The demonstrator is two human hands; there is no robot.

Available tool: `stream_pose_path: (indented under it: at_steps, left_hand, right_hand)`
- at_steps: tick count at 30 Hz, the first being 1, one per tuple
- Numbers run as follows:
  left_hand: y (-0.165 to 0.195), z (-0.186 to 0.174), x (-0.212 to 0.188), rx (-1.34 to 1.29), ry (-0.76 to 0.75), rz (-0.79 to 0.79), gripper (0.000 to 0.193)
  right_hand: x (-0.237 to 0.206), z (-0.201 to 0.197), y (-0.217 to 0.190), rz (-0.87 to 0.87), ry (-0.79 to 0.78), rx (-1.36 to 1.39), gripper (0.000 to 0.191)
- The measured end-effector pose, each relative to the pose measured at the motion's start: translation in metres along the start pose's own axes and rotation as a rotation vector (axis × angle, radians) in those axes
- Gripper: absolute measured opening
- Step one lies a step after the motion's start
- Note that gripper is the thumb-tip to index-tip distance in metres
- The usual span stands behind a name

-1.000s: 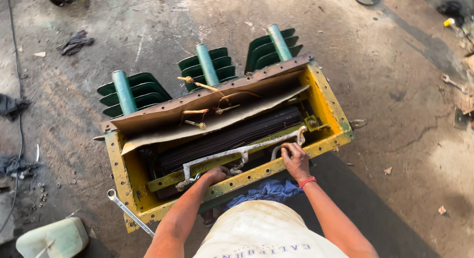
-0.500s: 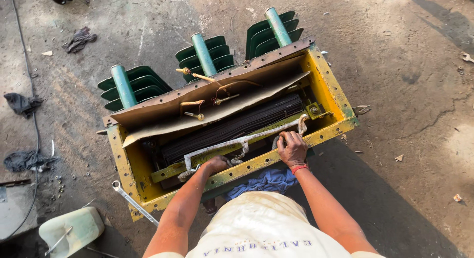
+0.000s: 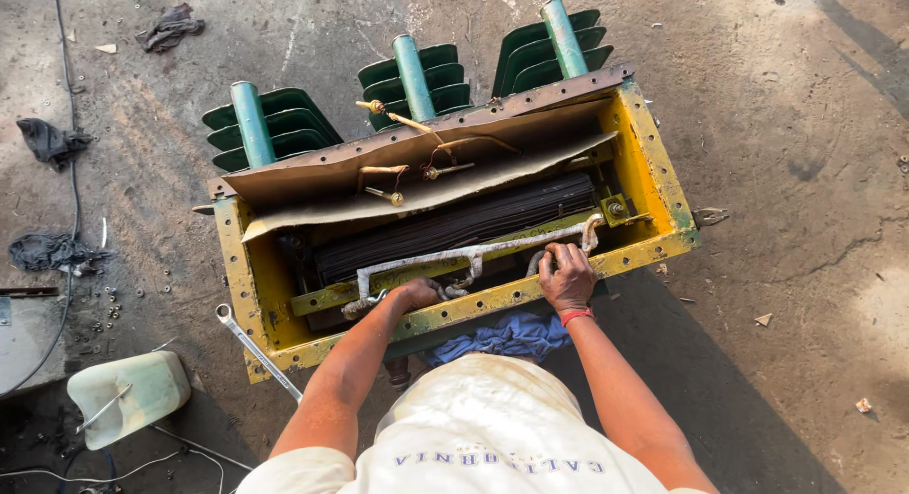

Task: The person works on a yellow machine frame set on the floor, using a spanner to loosen and tighten bolts along its edge. They use red-handled pliers to grip a fastener, reposition bolts by hand, and continue tightening with the spanner along the frame.

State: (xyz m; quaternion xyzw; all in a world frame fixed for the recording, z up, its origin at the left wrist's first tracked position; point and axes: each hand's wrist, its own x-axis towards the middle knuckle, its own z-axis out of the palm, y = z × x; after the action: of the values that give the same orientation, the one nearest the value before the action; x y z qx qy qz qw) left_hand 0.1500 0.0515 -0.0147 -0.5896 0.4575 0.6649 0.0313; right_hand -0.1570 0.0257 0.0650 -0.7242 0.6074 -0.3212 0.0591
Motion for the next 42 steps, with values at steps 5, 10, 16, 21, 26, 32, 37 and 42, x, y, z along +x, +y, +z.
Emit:
stream_pose_path:
  at_steps: [5, 10, 16, 21, 26, 32, 37, 42]
  left_hand:
    - [0.0003, 0.0001, -0.0011, 0.158, 0.089, -0.078, 0.025]
    - [0.0023, 0.0028, -0.0008, 0.094, 0.067, -0.045, 0.024]
    - [0.0001, -0.0013, -0.0046, 0.069, 0.07, -0.092, 0.032]
    - [0.0043, -0.0007, -0.0025, 0.2, 0.088, -0.082, 0.036]
    - [0.0038, 0.0017, -0.0027, 0.0, -0.016, 0.012, 0.025]
    - [0.0016, 0.0, -0.0031, -0.076, 0.041, -0.114, 0.02]
    - [0.0039, 0.0004, -0.0012, 0.089, 0.029, -0.049, 0.021]
    - [0.0037, -0.0004, -0.0022, 0.008, -0.012, -0.05, 0.021]
  right_hand:
    - [0.0, 0.0027, 0.0011, 0.001, 0.001, -0.006, 0.01]
    - [-0.001, 0.0054, 0.0045, -0.006, -0.008, -0.03, 0.01]
    - [-0.0026, 0.0072, 0.0071, -0.002, -0.012, -0.039, 0.01]
    - [-0.0018, 0.0058, 0.007, 0.005, -0.026, -0.03, 0.01]
    - [-0.0009, 0.0037, 0.005, 0.002, -0.013, -0.024, 0.01]
    - [-0.0003, 0.0018, 0.0018, 0.003, -0.016, -0.021, 0.009]
    - [0.0006, 0.0014, 0.001, -0.004, -0.016, -0.022, 0.01]
    - [0.0004, 0.002, 0.002, 0.007, -0.011, -0.03, 0.009]
